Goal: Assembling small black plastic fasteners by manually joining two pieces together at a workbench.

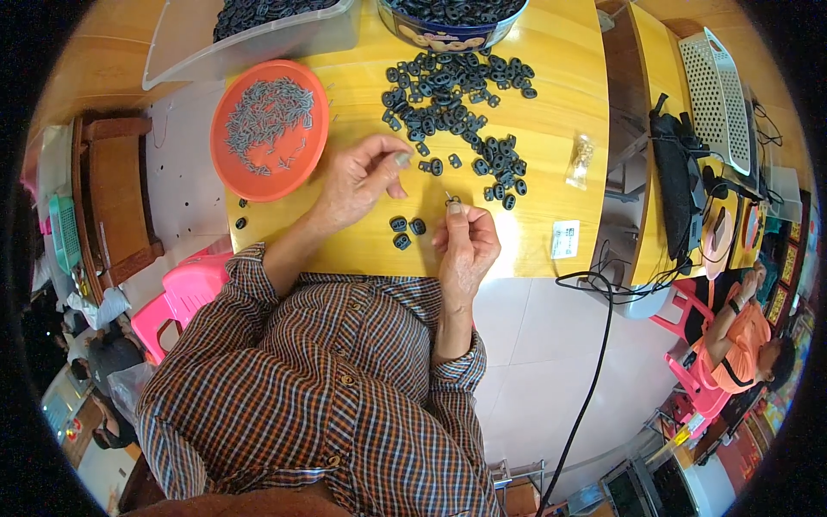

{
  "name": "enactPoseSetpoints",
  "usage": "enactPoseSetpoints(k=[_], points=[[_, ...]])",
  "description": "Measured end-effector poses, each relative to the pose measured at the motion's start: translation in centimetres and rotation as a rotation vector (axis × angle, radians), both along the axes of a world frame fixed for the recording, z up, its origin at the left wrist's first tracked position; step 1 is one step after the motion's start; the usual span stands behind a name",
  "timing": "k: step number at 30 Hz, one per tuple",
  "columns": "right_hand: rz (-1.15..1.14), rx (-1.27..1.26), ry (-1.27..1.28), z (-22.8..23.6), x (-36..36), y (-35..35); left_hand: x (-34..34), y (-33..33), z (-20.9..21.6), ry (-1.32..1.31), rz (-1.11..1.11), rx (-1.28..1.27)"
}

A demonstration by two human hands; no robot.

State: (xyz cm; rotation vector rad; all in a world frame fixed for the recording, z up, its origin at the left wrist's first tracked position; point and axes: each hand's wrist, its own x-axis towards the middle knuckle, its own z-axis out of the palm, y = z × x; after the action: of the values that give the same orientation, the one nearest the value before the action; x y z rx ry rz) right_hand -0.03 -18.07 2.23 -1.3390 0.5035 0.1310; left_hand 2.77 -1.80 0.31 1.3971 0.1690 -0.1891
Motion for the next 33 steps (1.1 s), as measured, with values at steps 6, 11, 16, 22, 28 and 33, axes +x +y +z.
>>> enactPoseSetpoints(k=[6,11,16,22,28,33], points=[[0.025,-0.057,-0.001,0.2,0.0,-0.3,1.2,0.9,0.8,-0.614,-0.064,0.802],[0.024,-0.035,-0.023,-0.2,0.0,-0.2,2.0,-0.9,1.1,-0.675,-0.190,1.000],[0.012,-0.013,-0.021,-0.2,-0.1,-0.3,2.5,-1.3,0.9,-0.662,-0.263,1.113],[-0.009,-0.019,-0.014,-0.1,-0.1,-0.4,2.6,-1.4,1.5,-0.625,-0.212,1.016],[0.006,-0.024,-0.009,0.0,0.0,-0.4,2.1,-1.7,0.4,-0.546,-0.130,0.587],[-0.014,-0.005,-0.003,0.0,-0.1,-0.5,1.7,-1.3,0.6,-0.147,-0.165,0.035]])
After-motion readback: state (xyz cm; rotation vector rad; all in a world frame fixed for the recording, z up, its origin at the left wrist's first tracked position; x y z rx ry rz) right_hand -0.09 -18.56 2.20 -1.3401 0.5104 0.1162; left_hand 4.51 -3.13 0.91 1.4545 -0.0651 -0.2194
